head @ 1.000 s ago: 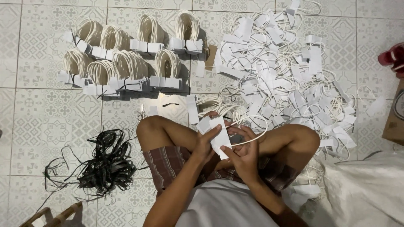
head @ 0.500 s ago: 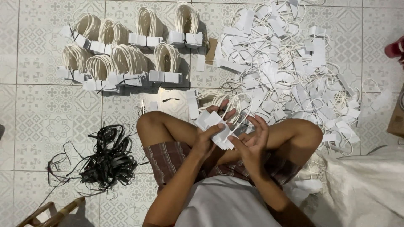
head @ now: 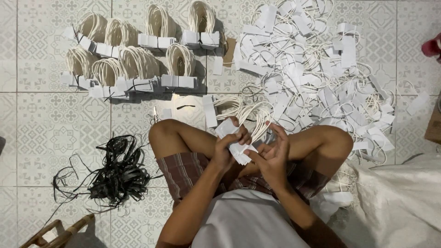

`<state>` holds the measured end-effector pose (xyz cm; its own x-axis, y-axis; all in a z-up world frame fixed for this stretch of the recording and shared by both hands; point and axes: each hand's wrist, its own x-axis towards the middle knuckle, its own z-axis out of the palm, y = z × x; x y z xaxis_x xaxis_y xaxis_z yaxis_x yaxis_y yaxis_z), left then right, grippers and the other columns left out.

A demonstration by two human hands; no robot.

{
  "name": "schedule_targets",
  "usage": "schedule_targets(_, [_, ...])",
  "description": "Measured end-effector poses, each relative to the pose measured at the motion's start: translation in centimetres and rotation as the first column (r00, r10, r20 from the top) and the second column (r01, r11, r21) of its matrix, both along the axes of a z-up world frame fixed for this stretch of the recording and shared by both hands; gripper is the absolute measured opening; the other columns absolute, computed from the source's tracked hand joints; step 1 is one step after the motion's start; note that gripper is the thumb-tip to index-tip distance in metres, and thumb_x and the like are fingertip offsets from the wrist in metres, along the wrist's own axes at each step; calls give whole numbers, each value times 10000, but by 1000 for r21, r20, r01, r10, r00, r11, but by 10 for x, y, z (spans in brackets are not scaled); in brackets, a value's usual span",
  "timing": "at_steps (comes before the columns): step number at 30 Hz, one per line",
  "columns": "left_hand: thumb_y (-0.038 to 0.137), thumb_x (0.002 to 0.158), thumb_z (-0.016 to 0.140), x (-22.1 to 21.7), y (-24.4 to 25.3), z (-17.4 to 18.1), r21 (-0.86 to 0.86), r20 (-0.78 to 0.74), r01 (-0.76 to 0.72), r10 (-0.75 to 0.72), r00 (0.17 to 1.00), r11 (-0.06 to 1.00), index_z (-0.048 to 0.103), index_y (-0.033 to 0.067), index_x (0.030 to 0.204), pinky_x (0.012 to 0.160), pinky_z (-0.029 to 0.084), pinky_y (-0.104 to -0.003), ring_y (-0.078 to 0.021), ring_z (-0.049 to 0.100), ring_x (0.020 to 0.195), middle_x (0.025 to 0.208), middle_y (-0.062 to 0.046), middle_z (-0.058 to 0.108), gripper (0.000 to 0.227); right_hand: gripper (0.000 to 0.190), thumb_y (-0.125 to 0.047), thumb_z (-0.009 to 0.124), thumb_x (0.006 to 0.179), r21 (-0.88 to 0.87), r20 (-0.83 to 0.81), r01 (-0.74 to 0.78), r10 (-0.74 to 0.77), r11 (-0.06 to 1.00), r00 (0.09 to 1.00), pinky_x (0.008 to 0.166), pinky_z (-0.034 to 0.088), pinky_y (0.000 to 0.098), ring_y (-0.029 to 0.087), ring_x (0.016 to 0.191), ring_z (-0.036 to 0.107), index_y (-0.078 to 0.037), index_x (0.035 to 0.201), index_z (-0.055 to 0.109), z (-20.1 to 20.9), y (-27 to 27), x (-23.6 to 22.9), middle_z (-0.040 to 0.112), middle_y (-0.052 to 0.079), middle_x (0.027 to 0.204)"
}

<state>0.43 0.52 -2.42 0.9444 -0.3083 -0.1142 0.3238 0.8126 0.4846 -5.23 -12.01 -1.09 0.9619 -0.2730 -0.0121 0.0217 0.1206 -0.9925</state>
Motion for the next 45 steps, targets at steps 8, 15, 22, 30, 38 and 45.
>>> schedule_targets(8, [207, 956, 540, -1, 4, -21, -15, -118, -75, 72, 990, 997, 396, 196, 844, 455, 318, -235, -45, 276, 416, 527, 102, 255, 182, 915, 37, 883, 723, -117, 64, -44, 52, 992, 997, 506, 489, 227, 118, 629, 561, -40, 1447, 328, -20, 0, -13, 338, 137, 1541])
schedule_targets(15, [380, 1076, 459, 3, 13, 3, -53, -212, -168, 153, 965, 984, 593, 196, 1044, 480, 333, -239, -76, 358, 422, 543, 76, 325, 230, 708, 0, 777, 860, -168, 202, 14, 20, 986, 979, 646, 507, 269, 174, 855, 618, -58, 1421, 350, 1, 5, -11, 337, 146, 1514])
schedule_targets(22, [634, 1012, 427, 5, 9, -8, 249, -355, -237, 317, 880, 939, 481, 131, 1346, 457, 390, -287, -158, 445, 435, 642, -1, 384, 606, 587, -504, 488, 1044, -289, 315, 242, -147, 926, 938, 927, 435, 334, 270, 1202, 509, -26, 1362, 367, -17, -4, -10, 325, 195, 1493])
schedule_targets(30, [236, 1101, 431, -20, -35, -1, 14, -265, -128, 127, 956, 992, 466, 138, 1049, 501, 389, -180, -38, 386, 476, 648, 88, 314, 116, 866, -812, 350, 909, -172, 707, 524, -266, 834, 655, 1200, 290, 512, 452, 1380, 378, 14, 1143, 466, -69, 7, 20, 329, 331, 1431])
schedule_targets(38, [376, 1048, 534, 6, 10, 7, -97, -314, -146, 109, 943, 985, 444, 186, 1030, 531, 411, -227, -99, 407, 572, 717, 63, 338, 211, 634, -644, 474, 980, -291, 578, 425, -197, 857, 792, 1155, 293, 422, 348, 1370, 413, -44, 1180, 522, -45, 17, 19, 414, 237, 1416])
schedule_targets(45, [405, 1039, 514, 10, 29, -4, 9, -305, -218, 211, 929, 976, 428, 220, 867, 402, 323, -176, -46, 302, 450, 606, 116, 251, 267, 157, -127, 667, 1031, -559, 236, 222, -103, 799, 966, 1043, 429, 460, 322, 1203, 569, -80, 1173, 622, -35, -42, 62, 508, 131, 1319])
